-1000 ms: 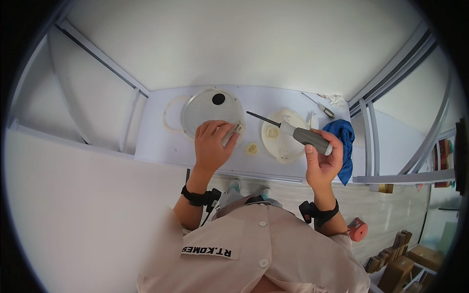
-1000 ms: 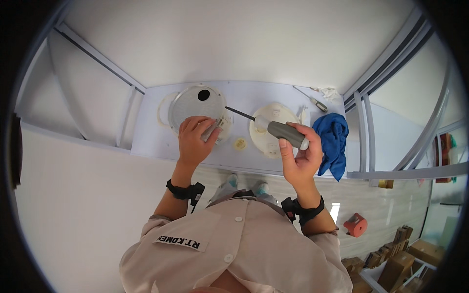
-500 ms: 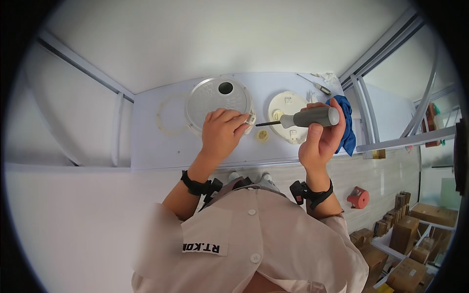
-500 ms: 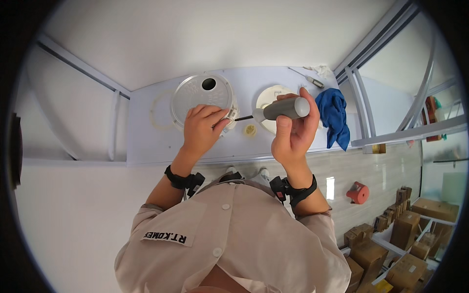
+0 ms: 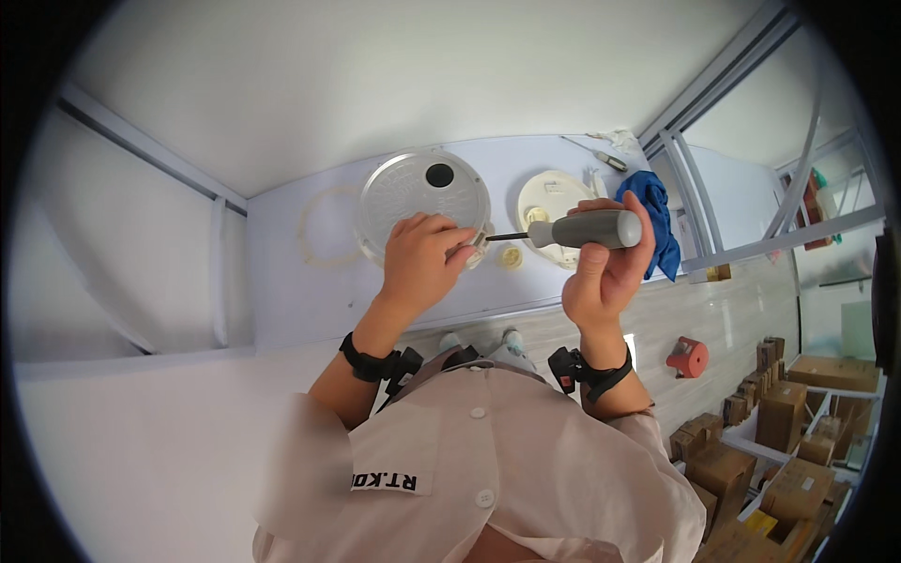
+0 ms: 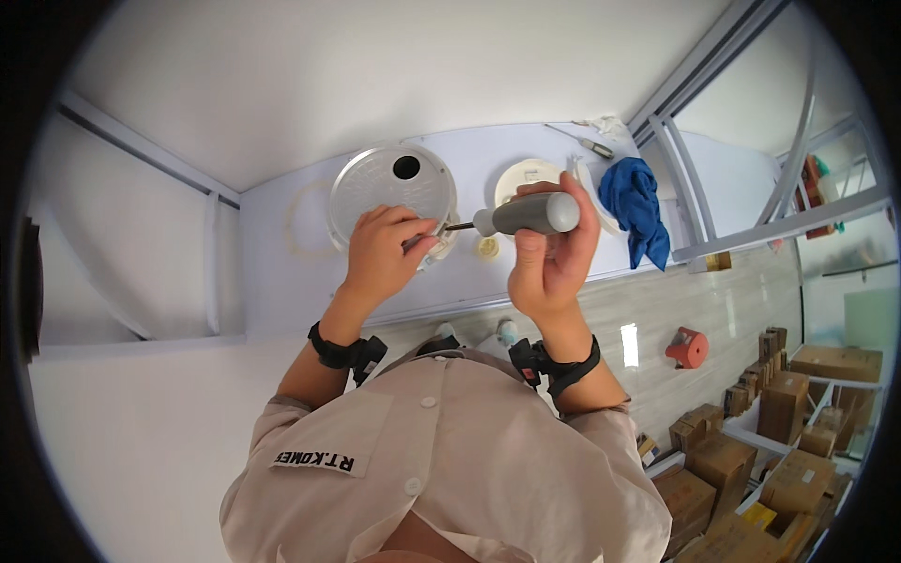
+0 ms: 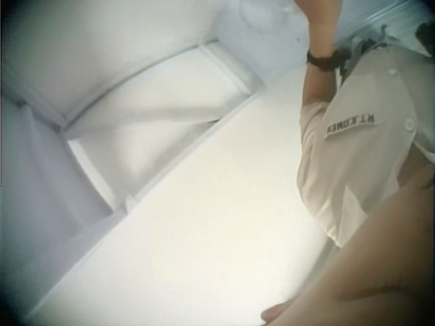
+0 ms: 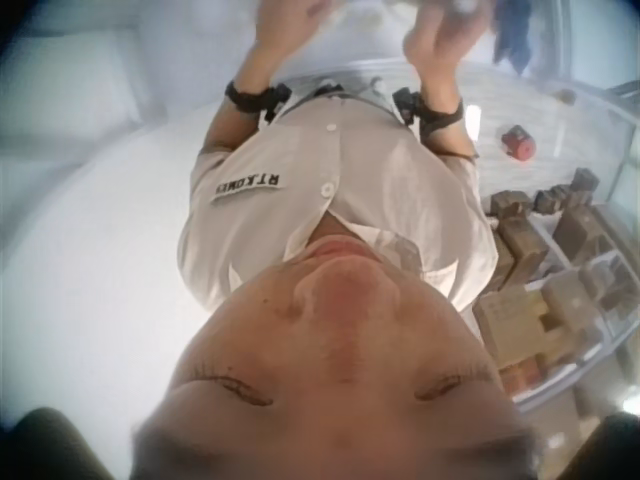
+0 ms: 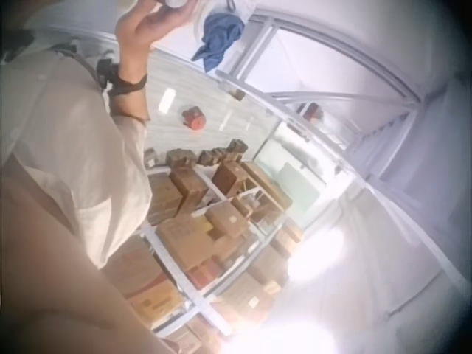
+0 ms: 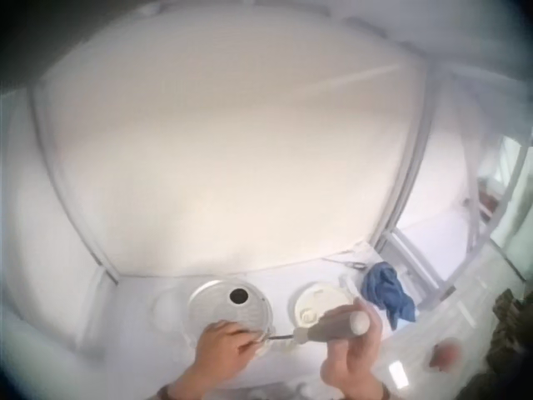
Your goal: The person disassembles a white circular light fixture, then uses a screwdriver to tighten screws on the fixture's base and a separate circular component. The person handles the fixture parts and screwdriver on a white workbench.
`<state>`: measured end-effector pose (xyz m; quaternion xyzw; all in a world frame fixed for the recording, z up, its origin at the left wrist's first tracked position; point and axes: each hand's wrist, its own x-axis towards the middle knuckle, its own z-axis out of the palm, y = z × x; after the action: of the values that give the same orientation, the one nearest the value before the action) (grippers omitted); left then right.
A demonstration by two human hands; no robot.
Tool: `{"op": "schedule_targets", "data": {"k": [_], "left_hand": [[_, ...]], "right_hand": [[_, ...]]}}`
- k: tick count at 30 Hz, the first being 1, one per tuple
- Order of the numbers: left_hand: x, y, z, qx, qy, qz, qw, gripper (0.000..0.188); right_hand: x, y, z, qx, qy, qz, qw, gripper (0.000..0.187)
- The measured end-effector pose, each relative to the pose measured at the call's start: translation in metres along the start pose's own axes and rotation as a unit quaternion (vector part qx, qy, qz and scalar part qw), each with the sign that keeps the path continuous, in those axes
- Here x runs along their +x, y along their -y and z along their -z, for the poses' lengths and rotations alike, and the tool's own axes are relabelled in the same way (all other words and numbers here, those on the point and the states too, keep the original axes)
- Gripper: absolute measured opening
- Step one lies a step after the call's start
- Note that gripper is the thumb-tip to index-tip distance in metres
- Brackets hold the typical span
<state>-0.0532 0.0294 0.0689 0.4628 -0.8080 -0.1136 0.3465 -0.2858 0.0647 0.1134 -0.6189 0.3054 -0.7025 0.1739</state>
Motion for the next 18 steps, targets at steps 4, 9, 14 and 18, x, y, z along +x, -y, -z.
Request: {"op": "schedule_targets", "data": {"k": [4,9,14,18], "left_hand": [[0.001,0.001,0.003,-0.020,-0.002,0.002,1.000,0.015],[0.002,0.000,-0.002,-0.018,-0.026,0.022,0.999,0.009],[0.001,-0.001,-0.007,-0.002,-0.054,0.009,0.999,0.009],[-0.001,-0.003,-0.008,0.005,-0.063,0.015,0.998,0.009]], "right_hand": [[0.000,0.000,-0.005,-0.001,0.001,0.006,1.000,0.067],[0.000,0.000,-0.012,-0.008,0.014,-0.017,1.000,0.067],[-0.003,-0.009,-0.018,-0.009,0.021,-0.014,1.000,0.067],[-0.001,-0.007,-0.022,-0.015,0.019,-0.036,0.999,0.070]]}}
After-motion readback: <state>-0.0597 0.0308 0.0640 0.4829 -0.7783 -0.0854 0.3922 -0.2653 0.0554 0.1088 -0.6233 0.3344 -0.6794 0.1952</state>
